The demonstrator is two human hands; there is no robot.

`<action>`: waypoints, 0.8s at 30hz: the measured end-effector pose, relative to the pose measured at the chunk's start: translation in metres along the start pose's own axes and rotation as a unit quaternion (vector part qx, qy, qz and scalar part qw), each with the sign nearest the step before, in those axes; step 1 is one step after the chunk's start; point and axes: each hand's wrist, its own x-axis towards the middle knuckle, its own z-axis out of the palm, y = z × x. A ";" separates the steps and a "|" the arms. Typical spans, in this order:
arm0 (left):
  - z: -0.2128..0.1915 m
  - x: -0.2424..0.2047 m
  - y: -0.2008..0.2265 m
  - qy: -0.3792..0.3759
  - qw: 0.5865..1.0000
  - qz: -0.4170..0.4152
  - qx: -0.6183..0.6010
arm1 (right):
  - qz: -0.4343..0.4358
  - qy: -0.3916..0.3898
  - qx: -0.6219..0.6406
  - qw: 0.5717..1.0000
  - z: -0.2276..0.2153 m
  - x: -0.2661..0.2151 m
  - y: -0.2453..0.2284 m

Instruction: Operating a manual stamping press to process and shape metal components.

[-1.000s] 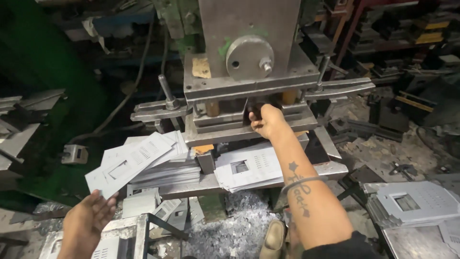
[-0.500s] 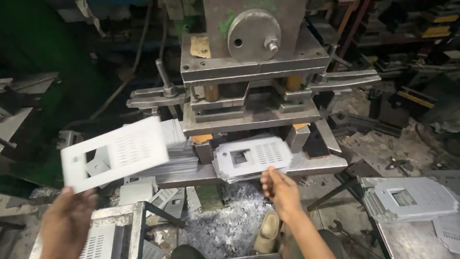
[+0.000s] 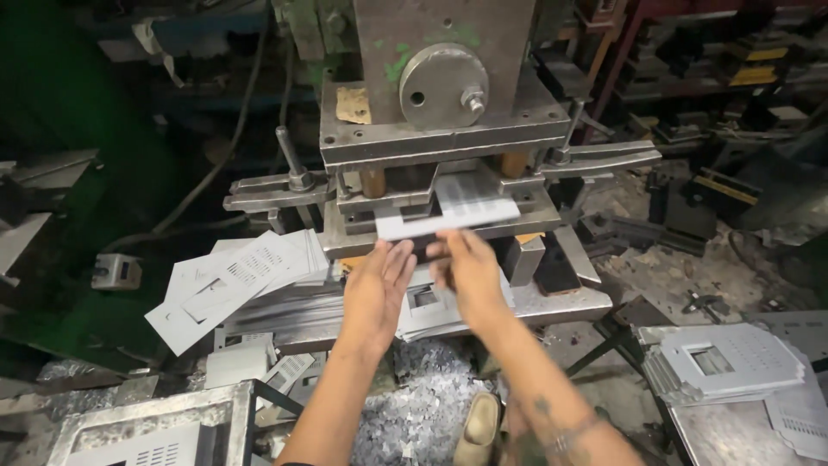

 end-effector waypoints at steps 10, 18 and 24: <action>-0.094 -0.071 0.019 0.075 0.977 -0.152 0.128 | -0.015 -0.049 -0.014 0.999 -0.006 0.135 0.000; -0.436 -0.044 -0.061 0.240 0.941 -0.234 0.050 | 0.034 0.022 -0.139 0.989 -0.005 0.126 -0.013; -0.578 -0.043 -0.092 0.183 0.951 -0.250 -0.009 | 0.033 0.012 -0.237 0.971 0.004 0.121 -0.024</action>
